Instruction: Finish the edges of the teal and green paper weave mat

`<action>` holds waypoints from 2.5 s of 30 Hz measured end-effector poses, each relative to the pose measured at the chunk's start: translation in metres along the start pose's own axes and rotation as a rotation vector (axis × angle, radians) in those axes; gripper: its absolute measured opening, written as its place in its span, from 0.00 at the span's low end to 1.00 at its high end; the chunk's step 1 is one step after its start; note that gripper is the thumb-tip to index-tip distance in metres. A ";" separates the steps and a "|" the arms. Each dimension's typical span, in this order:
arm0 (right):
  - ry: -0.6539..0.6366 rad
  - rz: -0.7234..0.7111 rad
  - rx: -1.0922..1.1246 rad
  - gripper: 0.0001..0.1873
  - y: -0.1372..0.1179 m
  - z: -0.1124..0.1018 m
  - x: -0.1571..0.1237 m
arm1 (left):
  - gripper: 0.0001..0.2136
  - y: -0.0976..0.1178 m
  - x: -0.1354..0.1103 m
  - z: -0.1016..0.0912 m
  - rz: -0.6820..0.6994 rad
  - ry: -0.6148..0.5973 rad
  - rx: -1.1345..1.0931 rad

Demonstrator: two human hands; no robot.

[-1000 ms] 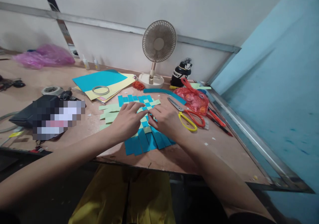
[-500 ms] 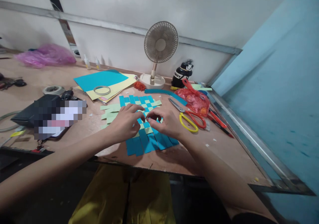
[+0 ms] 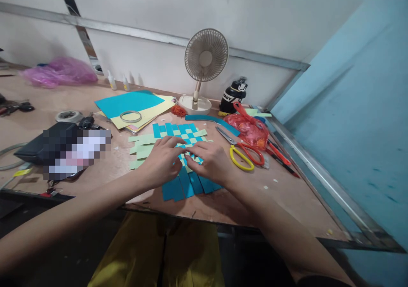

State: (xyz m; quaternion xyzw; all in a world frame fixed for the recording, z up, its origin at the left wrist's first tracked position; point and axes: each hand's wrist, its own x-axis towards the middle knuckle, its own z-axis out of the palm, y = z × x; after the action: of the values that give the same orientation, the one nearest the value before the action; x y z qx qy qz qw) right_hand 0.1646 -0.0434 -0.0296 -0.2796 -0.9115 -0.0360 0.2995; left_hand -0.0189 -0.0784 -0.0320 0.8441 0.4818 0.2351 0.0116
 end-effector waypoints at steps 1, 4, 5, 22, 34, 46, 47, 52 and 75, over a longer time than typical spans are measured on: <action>-0.010 -0.001 -0.019 0.11 0.000 0.000 0.000 | 0.15 0.001 0.000 0.000 -0.002 -0.002 -0.004; -0.032 0.004 -0.043 0.12 0.001 0.001 -0.001 | 0.16 0.002 0.000 0.000 -0.005 -0.011 -0.019; -0.034 0.004 -0.044 0.12 0.001 0.001 -0.001 | 0.16 0.003 0.000 -0.001 -0.008 -0.014 -0.022; -0.034 0.085 0.123 0.08 -0.001 -0.003 0.001 | 0.13 0.002 -0.001 -0.002 -0.025 -0.048 -0.119; -0.161 0.405 0.651 0.04 0.003 -0.006 0.006 | 0.09 0.003 -0.003 -0.010 -0.036 -0.076 -0.204; -0.186 0.558 0.771 0.07 0.004 -0.004 0.007 | 0.07 0.002 -0.008 -0.020 -0.043 -0.106 -0.279; -0.179 0.544 0.744 0.06 0.003 -0.005 0.007 | 0.06 0.001 -0.009 -0.021 -0.048 -0.110 -0.287; -0.156 0.478 0.649 0.06 0.003 -0.008 0.006 | 0.05 -0.006 -0.013 -0.023 -0.076 -0.076 -0.288; -0.167 0.350 0.573 0.06 -0.007 -0.007 0.006 | 0.07 0.000 -0.014 -0.016 0.020 -0.061 -0.151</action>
State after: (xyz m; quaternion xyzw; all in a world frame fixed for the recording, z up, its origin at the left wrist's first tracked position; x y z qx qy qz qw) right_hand 0.1605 -0.0477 -0.0200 -0.3382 -0.8440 0.2964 0.2921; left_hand -0.0317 -0.0933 -0.0234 0.8524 0.4536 0.2451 0.0874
